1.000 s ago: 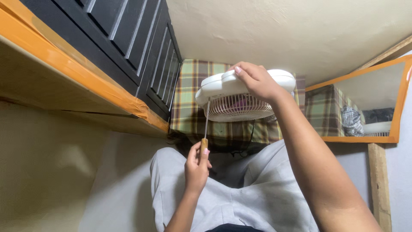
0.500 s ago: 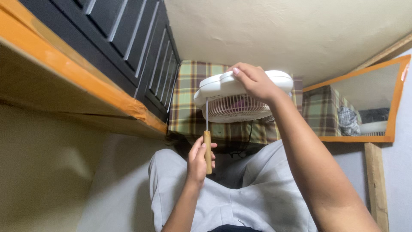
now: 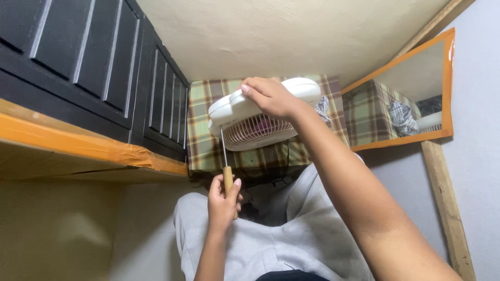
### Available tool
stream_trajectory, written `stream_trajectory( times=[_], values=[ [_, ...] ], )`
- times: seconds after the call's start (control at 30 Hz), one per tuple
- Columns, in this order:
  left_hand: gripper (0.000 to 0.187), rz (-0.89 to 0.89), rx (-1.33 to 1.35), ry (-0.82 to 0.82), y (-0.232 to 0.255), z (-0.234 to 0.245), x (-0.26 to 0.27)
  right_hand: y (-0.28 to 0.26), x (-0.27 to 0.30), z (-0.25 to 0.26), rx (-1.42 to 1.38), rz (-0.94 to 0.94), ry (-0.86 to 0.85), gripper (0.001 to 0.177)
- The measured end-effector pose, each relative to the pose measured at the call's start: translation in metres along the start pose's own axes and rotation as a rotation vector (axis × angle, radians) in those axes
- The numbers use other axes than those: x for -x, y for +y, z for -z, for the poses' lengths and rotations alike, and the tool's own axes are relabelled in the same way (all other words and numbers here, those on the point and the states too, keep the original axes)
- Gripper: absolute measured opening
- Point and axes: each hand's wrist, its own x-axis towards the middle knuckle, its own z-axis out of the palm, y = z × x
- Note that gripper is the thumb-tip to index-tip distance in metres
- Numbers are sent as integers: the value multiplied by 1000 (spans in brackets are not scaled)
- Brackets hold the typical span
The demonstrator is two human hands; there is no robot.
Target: The person uses a screwdriver to loosen and remove screws from the back casing of a small white electric fan. They hold the fan steady with one hand while turning the screwdriver with the other, then set the screwdriver down and place both hands on the fan.
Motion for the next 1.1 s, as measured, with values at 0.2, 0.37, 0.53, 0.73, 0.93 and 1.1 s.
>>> stream_trajectory(
  times=[0.2, 0.37, 0.53, 0.73, 0.93, 1.1],
  values=[
    [27, 37, 50, 49, -1, -12, 38, 0, 2, 0, 20, 60, 3, 40],
    [35, -168, 118, -3, -14, -10, 59, -7, 34, -17, 280, 388, 480, 36],
    [48, -191, -84, -27, 4, -17, 46, -31, 117, -46, 54, 105, 442, 37],
    [43, -503, -273, -123, 37, -40, 34, -48, 205, -73, -589, -365, 95, 39],
    [40, -512, -353, -322, 47, -73, 34, -36, 248, -73, -724, -454, 145, 42],
    [24, -893, -560, -174, 67, -80, 5, -32, 272, -56, -439, -557, 417, 37]
  ],
)
